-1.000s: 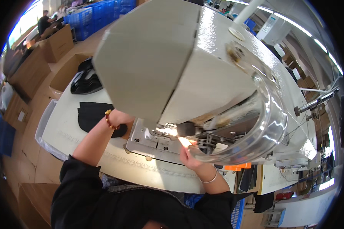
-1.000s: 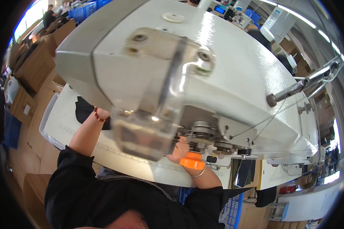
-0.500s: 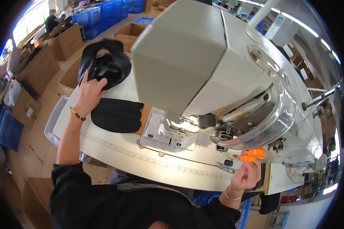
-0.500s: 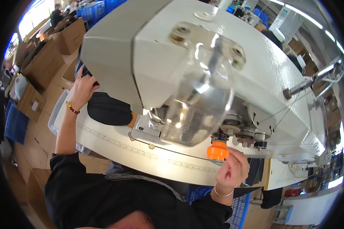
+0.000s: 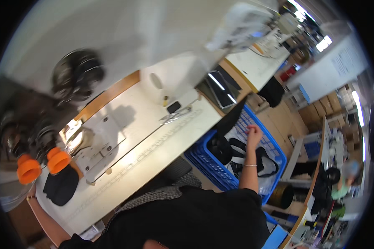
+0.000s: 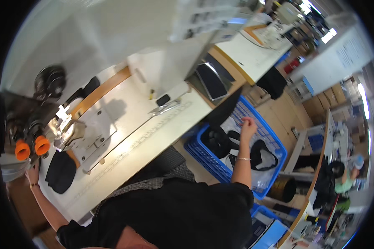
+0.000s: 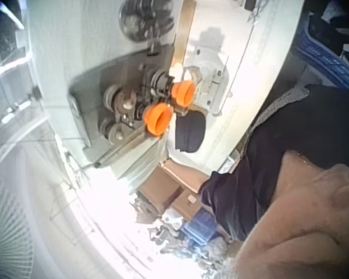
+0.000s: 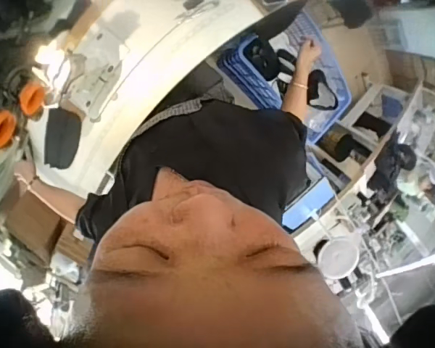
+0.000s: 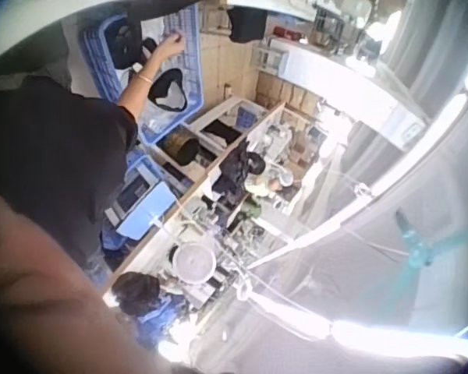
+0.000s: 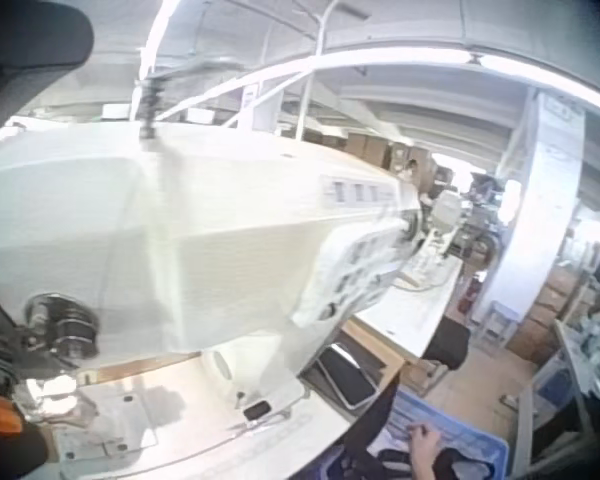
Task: The person retrieves fabric shoe components from a crate and stitches them together using a sewing machine.
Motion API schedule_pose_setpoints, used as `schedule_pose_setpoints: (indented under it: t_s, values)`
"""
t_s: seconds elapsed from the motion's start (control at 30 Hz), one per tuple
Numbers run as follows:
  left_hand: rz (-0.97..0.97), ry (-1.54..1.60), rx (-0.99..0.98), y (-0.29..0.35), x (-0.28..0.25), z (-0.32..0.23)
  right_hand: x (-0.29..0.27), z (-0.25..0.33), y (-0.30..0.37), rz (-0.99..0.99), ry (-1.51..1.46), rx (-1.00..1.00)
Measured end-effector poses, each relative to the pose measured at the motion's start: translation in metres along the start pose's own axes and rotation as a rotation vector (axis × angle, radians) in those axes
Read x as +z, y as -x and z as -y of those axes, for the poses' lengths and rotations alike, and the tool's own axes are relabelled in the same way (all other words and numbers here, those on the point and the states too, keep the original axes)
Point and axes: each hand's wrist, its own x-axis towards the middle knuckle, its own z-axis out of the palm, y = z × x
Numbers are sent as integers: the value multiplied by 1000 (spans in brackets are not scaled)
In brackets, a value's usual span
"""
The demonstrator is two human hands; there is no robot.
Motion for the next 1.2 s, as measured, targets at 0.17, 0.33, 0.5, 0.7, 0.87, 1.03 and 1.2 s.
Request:
schedule_pose_setpoints:
  t_s: [0.17, 0.33, 0.5, 0.7, 0.87, 1.03, 1.2]
  values:
    - [1, 356, 267, -42, 23, -22, -44, -184, 43, 399, 694, 336]
    - [-30, 549, 151, -5, 8, 40, 59, -190, 84, 692, 703, 251]
    - [134, 323, 16, 64, -32, -9, 100, -148, 85, 621, 822, 299]
    - [-179, 466, 264, 95, -135, -159, 117, -74, 30, 599, 817, -82]
    - [-117, 575, 369, 131, -131, -202, 110, -57, 1, 495, 772, -268]
    - [-39, 554, 486, 151, -121, -237, 102, -67, -20, 335, 701, -330]
    - [-176, 350, 483, 164, -97, -248, 74, -92, -24, 169, 650, -324]
